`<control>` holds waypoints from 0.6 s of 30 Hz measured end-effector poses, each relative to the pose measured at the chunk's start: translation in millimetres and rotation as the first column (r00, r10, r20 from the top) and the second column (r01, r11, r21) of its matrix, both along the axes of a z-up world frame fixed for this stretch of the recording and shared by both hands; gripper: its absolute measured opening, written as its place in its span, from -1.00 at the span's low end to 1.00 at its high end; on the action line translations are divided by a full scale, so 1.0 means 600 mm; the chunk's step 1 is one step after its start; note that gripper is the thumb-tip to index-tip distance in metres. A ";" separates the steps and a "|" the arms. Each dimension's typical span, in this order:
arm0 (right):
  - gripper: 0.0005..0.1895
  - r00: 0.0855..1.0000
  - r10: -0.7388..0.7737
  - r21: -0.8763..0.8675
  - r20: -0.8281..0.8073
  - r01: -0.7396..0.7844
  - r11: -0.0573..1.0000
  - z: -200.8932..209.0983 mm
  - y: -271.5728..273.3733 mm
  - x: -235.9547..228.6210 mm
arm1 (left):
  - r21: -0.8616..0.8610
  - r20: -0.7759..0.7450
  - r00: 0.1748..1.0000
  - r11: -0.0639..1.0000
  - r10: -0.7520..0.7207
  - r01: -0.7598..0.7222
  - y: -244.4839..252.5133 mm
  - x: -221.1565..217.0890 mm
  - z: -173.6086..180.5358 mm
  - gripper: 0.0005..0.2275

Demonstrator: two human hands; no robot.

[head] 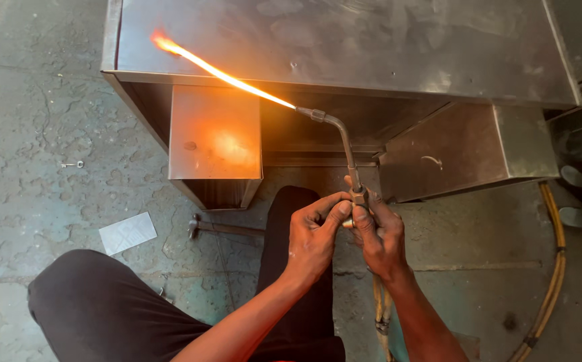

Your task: The person sits on the floor and uses a welding torch to join metal pieces on a large metal structure. They hold a welding rod in one hand and the torch in the other, applying heat and filler to the seams. The person occasionally uses a hammer to tap the welded areas.

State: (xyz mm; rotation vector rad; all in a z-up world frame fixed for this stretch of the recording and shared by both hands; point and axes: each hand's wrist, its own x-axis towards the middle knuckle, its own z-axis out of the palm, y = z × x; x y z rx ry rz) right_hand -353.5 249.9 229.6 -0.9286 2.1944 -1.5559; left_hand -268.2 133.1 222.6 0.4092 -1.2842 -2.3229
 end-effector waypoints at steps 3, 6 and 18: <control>-0.48 0.993 -0.034 -0.011 0.113 0.035 0.999 -0.003 0.002 0.006 | -0.002 0.047 0.999 1.000 -0.017 0.017 0.001 0.006 -0.001 -0.72; -0.47 0.989 -0.037 -0.021 0.146 0.041 0.999 0.000 -0.001 0.003 | -0.003 0.018 1.000 1.000 -0.024 0.024 -0.004 0.006 0.003 -0.72; -0.72 0.993 -0.094 0.078 0.070 0.089 0.993 0.024 -0.006 -0.015 | -0.267 0.323 0.874 0.921 0.362 -0.283 -0.044 0.072 -0.088 -0.66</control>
